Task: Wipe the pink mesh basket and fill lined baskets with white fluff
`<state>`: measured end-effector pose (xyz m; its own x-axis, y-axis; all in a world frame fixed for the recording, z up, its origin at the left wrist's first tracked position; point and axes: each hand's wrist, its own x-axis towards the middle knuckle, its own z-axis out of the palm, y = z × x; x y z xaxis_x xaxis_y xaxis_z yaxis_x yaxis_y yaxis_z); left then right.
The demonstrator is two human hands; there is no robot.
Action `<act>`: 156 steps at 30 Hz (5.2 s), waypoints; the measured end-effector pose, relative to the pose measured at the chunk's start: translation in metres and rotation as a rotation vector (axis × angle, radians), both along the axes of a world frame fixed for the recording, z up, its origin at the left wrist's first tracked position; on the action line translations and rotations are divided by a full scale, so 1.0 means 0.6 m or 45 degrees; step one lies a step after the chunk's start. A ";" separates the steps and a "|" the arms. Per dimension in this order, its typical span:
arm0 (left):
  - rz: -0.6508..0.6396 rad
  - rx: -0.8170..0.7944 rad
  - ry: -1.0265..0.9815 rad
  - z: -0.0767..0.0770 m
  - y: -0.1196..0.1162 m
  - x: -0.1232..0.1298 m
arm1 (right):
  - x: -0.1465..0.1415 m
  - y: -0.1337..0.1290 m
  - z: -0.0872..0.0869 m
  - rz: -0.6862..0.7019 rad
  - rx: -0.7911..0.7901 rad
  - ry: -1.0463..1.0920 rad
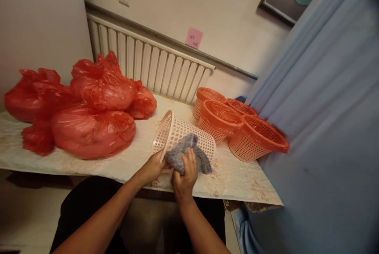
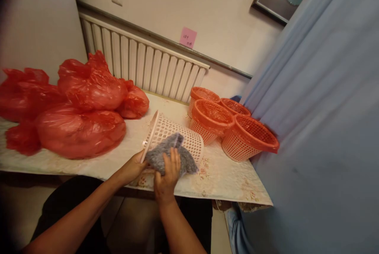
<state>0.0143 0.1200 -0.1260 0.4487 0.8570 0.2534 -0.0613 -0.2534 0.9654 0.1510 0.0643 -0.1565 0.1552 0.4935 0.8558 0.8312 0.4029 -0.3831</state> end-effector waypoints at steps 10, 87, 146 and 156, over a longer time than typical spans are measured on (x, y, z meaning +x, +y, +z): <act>-0.007 0.020 0.076 -0.019 -0.001 -0.019 | 0.024 0.123 0.119 0.058 -0.095 -0.105; 0.222 -0.150 0.101 0.050 -0.043 0.016 | 0.186 0.022 -0.014 -0.339 -0.048 0.273; 0.034 0.189 0.172 -0.062 -0.036 -0.011 | -0.010 0.001 0.010 -0.016 0.018 0.120; 0.008 0.212 0.246 -0.110 -0.038 -0.030 | -0.014 0.071 0.134 0.122 0.010 -0.097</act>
